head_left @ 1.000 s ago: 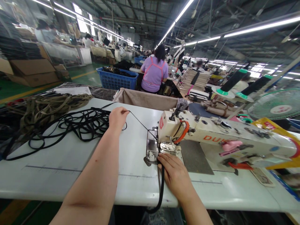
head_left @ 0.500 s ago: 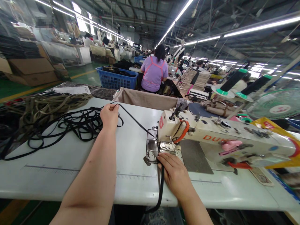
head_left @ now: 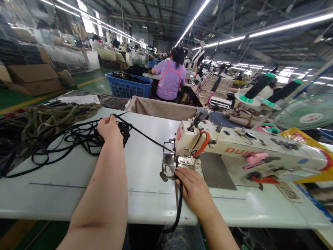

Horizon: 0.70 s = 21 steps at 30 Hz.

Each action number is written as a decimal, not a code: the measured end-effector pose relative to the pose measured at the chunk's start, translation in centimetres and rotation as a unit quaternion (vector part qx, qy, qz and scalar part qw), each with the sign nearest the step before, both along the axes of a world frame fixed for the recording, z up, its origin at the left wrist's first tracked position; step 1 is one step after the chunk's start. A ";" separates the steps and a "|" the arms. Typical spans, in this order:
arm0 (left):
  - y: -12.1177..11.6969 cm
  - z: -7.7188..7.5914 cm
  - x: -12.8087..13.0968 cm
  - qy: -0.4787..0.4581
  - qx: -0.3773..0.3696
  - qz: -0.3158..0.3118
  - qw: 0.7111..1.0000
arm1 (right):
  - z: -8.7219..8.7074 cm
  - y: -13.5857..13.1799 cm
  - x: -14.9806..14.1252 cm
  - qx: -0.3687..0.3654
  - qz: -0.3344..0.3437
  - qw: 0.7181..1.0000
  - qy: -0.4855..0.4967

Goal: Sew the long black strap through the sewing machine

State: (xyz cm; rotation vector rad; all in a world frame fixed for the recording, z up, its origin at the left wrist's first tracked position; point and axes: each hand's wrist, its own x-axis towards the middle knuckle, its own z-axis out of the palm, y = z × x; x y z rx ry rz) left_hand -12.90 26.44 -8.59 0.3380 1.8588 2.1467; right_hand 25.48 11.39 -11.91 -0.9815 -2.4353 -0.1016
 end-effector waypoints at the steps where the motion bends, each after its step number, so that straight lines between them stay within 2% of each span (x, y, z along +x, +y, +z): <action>1: 0.0 0.0 -0.2 -0.001 0.002 0.009 1.000 | 0.0 0.0 0.0 0.000 0.000 1.000 -0.002; 6: 0.0 -0.2 -1.4 0.014 -0.013 0.065 0.998 | 0.0 0.0 -0.1 0.004 0.000 1.000 -0.004; 10: -1.2 0.5 -0.7 0.062 -0.120 0.169 0.976 | 0.1 -0.1 -0.2 0.004 -0.002 1.000 0.001; 12: -1.9 1.3 0.6 0.147 -0.158 0.176 0.960 | 0.1 -0.1 -0.2 0.006 -0.002 1.000 0.005; 14: -2.1 1.9 2.5 0.283 -0.167 0.107 0.939 | 0.1 -0.1 -0.2 0.006 -0.001 1.000 0.006; 15: -1.9 2.0 3.5 0.346 -0.170 0.045 0.922 | 0.0 -0.1 -0.2 0.005 -0.002 1.000 0.005; 17: -1.0 1.6 5.7 0.435 -0.180 -0.124 0.873 | 0.1 0.0 -0.2 0.004 -0.001 1.000 0.004; 19: 0.0 0.3 7.8 0.477 -0.183 -0.305 0.804 | 0.2 0.0 -0.2 0.004 0.001 1.000 0.000; 21: 0.9 -1.2 9.6 0.488 -0.170 -0.469 0.716 | 0.3 0.0 -0.2 0.006 0.002 1.000 -0.006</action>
